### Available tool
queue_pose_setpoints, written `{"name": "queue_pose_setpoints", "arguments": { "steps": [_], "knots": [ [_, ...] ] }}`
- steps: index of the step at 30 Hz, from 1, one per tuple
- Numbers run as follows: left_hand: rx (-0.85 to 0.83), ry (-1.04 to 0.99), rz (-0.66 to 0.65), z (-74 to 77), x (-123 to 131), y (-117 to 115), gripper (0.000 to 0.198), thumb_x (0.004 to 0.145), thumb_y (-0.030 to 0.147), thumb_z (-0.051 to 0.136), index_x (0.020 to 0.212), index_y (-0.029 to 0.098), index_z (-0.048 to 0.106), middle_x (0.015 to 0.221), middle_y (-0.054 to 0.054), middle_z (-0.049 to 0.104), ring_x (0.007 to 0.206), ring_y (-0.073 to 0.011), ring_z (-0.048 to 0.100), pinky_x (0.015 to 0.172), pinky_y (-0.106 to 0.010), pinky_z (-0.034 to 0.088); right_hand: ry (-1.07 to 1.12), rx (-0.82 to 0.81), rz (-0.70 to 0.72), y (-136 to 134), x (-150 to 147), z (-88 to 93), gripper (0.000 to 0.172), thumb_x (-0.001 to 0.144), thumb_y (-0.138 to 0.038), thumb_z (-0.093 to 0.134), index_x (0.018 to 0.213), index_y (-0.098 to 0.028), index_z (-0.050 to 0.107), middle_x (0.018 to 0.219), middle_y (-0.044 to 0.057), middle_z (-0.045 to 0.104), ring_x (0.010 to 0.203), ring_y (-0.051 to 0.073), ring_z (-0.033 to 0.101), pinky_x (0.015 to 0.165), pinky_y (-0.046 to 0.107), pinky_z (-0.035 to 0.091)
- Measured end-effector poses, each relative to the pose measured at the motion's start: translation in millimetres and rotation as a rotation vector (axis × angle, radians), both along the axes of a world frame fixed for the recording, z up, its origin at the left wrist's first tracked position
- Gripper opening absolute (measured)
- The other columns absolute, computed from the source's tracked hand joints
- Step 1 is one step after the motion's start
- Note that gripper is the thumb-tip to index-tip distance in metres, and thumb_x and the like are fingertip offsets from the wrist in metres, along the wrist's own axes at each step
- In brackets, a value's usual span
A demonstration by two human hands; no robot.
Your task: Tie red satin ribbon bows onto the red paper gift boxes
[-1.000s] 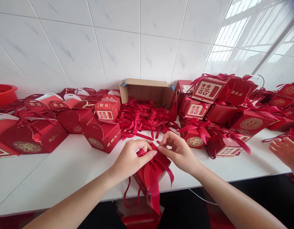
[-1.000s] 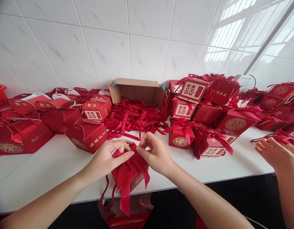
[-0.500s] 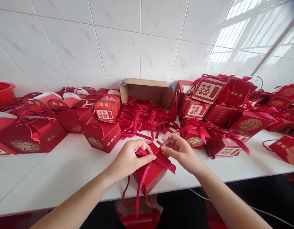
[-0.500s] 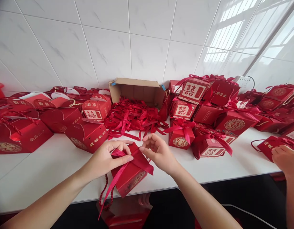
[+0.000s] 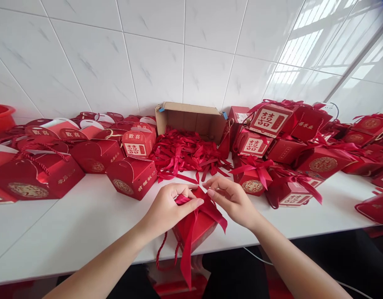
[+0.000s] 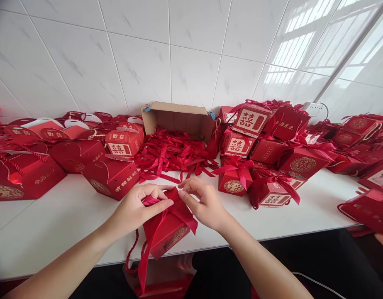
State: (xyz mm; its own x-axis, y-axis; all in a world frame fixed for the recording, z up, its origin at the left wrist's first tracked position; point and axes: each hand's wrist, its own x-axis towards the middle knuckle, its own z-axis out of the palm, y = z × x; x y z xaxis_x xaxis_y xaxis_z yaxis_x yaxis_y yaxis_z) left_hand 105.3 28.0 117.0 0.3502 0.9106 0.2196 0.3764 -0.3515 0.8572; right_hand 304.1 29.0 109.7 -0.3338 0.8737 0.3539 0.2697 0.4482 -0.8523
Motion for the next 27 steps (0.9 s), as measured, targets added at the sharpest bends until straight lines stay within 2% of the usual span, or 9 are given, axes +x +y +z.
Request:
{"name": "queue_pose_setpoints", "arguments": {
  "steps": [3,7,10,13,17,20,23,27],
  "knots": [
    [0.04,0.016,0.008,-4.7,0.1,0.7,0.034,0.079,0.033,0.065,0.054,0.021,0.046,0.064,0.0,0.063,0.108,-0.0268,0.064,0.089,-0.033,0.046,0.015,0.027,-0.034,0.6,-5.1,-2.8,0.02,0.091,-0.028,0.051,0.074,-0.019,0.052,0.092,0.007,0.063,0.085,0.018,0.058,0.073,0.03,0.046],
    [0.064,0.018,-0.023,-7.7,-0.4,1.4,0.034,0.08,0.03,0.063,0.054,0.021,0.042,0.066,0.0,0.063,0.111,-0.0261,0.063,0.089,-0.032,0.045,0.032,0.143,-0.142,2.1,-10.7,-10.1,0.02,0.089,-0.026,0.053,0.071,-0.019,0.051,0.091,0.007,0.061,0.083,0.017,0.058,0.07,0.029,0.045],
    [0.077,0.036,-0.031,-7.2,-0.4,1.7,0.033,0.08,0.028,0.062,0.054,0.021,0.043,0.062,0.001,0.061,0.111,-0.0262,0.063,0.099,-0.036,0.04,0.021,0.202,-0.202,2.9,-13.1,-14.4,0.022,0.089,-0.026,0.053,0.068,-0.018,0.051,0.088,0.007,0.06,0.08,0.017,0.057,0.066,0.028,0.044],
    [0.072,0.046,-0.034,-6.9,-0.6,2.6,0.031,0.078,0.027,0.064,0.055,0.021,0.044,0.059,0.003,0.06,0.109,-0.0258,0.064,0.109,-0.042,0.03,0.029,0.224,-0.224,4.2,-13.5,-15.8,0.024,0.09,-0.026,0.052,0.068,-0.018,0.051,0.086,0.007,0.06,0.078,0.016,0.056,0.065,0.028,0.043],
    [0.045,0.04,-0.042,-6.8,-0.7,2.7,0.025,0.077,0.029,0.067,0.059,0.022,0.05,0.068,0.003,0.069,0.108,-0.0234,0.065,0.116,-0.042,0.021,0.023,0.143,-0.12,6.7,-6.2,-13.7,0.022,0.092,-0.03,0.05,0.075,-0.018,0.056,0.083,0.006,0.061,0.077,0.016,0.056,0.07,0.03,0.045],
    [0.029,0.036,-0.026,-6.4,-0.4,0.9,0.022,0.076,0.03,0.068,0.06,0.022,0.054,0.074,0.003,0.073,0.109,-0.0225,0.064,0.118,-0.042,0.017,0.082,0.003,0.023,5.8,5.2,-12.1,0.023,0.096,-0.031,0.044,0.093,-0.019,0.063,0.095,0.007,0.064,0.091,0.018,0.06,0.081,0.032,0.048],
    [0.009,0.022,-0.019,-6.4,-0.4,0.1,0.021,0.075,0.031,0.069,0.061,0.022,0.057,0.085,0.001,0.076,0.112,-0.0235,0.062,0.118,-0.045,0.018,0.178,-0.095,0.122,2.2,14.0,-15.1,0.02,0.094,-0.027,0.048,0.11,-0.023,0.06,0.107,0.007,0.063,0.104,0.018,0.06,0.088,0.033,0.049],
    [-0.006,0.009,-0.012,-5.7,-1.0,1.2,0.02,0.074,0.032,0.07,0.061,0.022,0.058,0.093,-0.001,0.075,0.115,-0.0254,0.061,0.116,-0.048,0.021,0.181,-0.028,0.132,-0.2,13.8,-24.6,0.023,0.089,-0.02,0.057,0.111,-0.025,0.059,0.109,0.006,0.06,0.102,0.017,0.059,0.086,0.032,0.052]
  ]
}}
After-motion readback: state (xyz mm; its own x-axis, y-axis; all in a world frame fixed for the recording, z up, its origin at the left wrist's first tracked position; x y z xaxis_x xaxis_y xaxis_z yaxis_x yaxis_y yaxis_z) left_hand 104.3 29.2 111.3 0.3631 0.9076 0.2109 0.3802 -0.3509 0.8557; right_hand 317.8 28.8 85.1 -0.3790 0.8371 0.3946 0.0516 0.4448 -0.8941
